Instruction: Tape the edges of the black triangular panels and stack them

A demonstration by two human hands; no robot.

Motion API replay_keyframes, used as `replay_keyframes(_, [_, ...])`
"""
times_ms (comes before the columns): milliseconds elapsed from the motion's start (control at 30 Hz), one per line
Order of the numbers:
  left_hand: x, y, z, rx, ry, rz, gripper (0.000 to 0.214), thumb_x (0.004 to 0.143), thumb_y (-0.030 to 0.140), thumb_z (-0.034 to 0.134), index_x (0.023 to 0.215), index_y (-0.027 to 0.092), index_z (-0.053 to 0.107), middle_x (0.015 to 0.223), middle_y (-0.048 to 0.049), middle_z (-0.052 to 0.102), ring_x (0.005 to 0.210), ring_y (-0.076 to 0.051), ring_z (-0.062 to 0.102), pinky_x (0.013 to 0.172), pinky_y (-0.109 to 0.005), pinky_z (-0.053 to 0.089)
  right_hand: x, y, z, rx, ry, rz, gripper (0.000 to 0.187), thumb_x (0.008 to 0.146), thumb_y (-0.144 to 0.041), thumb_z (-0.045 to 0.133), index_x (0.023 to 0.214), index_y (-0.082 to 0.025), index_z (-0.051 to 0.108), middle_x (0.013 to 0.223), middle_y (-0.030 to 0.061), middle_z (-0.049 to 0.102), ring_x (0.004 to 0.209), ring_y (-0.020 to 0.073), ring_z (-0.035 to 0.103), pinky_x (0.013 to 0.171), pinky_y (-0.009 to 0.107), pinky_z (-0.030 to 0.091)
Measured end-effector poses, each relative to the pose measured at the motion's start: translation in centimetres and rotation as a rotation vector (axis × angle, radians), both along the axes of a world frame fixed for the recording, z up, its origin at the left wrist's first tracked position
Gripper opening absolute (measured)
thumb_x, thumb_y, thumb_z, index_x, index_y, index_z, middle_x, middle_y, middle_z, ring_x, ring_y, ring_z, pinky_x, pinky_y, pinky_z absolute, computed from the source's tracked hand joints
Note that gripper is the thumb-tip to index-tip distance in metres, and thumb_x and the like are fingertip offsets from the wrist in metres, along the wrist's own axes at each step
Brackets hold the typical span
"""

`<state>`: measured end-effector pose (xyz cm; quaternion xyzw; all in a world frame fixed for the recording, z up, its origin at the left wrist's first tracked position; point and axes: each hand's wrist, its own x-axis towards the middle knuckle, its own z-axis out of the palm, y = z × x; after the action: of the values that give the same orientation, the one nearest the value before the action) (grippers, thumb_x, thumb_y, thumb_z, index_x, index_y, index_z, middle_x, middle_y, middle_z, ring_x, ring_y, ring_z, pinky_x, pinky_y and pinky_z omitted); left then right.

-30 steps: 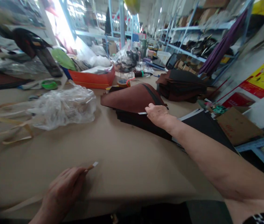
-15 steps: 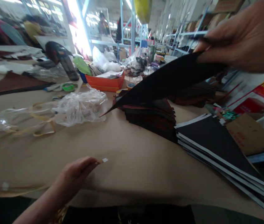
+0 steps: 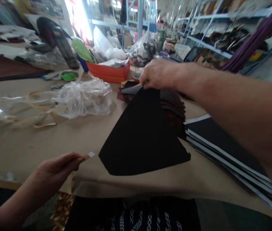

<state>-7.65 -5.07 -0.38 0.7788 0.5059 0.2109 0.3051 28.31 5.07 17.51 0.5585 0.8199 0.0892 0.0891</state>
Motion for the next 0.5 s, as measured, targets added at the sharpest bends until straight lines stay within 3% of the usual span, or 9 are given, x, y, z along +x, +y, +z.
replay_keyframes(67, [-0.2,-0.3,-0.2,-0.026,0.022,0.016,0.033,0.082,0.045,0.048,0.074,0.018,0.065,0.056,0.0012,0.058,0.052,-0.011,0.052,0.048,-0.019,0.04,-1.8,1.0,-4.4,-0.015,-0.035,0.05,0.045,0.08,-0.041,0.058,0.113,-0.011,0.065,0.099,0.0023,0.063,0.1,0.0201,0.058,0.082,0.032,0.037])
replay_keyframes(133, [0.0,-0.7,-0.2,-0.052,0.036,-0.011,0.032,0.083,0.044,0.048,0.075,0.018,0.064,0.056,0.0016,0.057,0.052,-0.011,0.051,0.048,-0.019,0.039,-3.1,0.9,-8.0,0.06,0.02,-0.019,0.045,0.078,-0.037,0.065,0.118,-0.016,0.062,0.103,0.0069,0.063,0.094,0.0232,0.061,0.078,0.032,0.042])
replay_keyframes(233, [1.7,-1.8,0.2,-0.096,0.023,-0.106,0.032,0.085,0.042,0.046,0.071,0.018,0.062,0.053,0.0028,0.052,0.049,-0.01,0.046,0.048,-0.019,0.037,-3.8,-1.7,-11.2,0.119,0.22,-0.068,0.033,0.082,-0.028,0.059,0.114,-0.02,0.063,0.1,0.0071,0.064,0.087,0.0219,0.062,0.074,0.031,0.044])
replay_keyframes(300, [3.6,-2.7,0.6,-0.154,0.0,-0.164,0.032,0.086,0.039,0.045,0.068,0.018,0.059,0.052,0.0038,0.048,0.049,-0.009,0.042,0.047,-0.02,0.034,-3.7,-5.1,-12.4,-0.006,0.491,-0.075,0.023,0.084,-0.027,0.056,0.104,-0.02,0.066,0.089,0.0036,0.066,0.079,0.0174,0.061,0.071,0.027,0.043])
replay_keyframes(367, [5.8,-3.6,0.9,-0.238,-0.026,-0.203,0.031,0.087,0.037,0.044,0.066,0.018,0.056,0.052,0.005,0.044,0.049,-0.009,0.038,0.046,-0.02,0.031,-3.5,-9.2,-13.5,-0.242,0.829,-0.129,0.018,0.084,-0.03,0.055,0.092,-0.018,0.067,0.076,0.0007,0.064,0.069,0.0131,0.058,0.064,0.024,0.041])
replay_keyframes(500, [9.4,-5.0,0.9,-0.359,-0.056,-0.217,0.032,0.087,0.036,0.047,0.061,0.017,0.05,0.052,0.006,0.041,0.05,-0.008,0.035,0.046,-0.021,0.028,-3.0,-16.5,-16.3,-0.584,1.355,-0.37,0.023,0.081,-0.038,0.059,0.089,-0.018,0.066,0.07,-0.0008,0.059,0.06,0.0096,0.05,0.055,0.022,0.038])
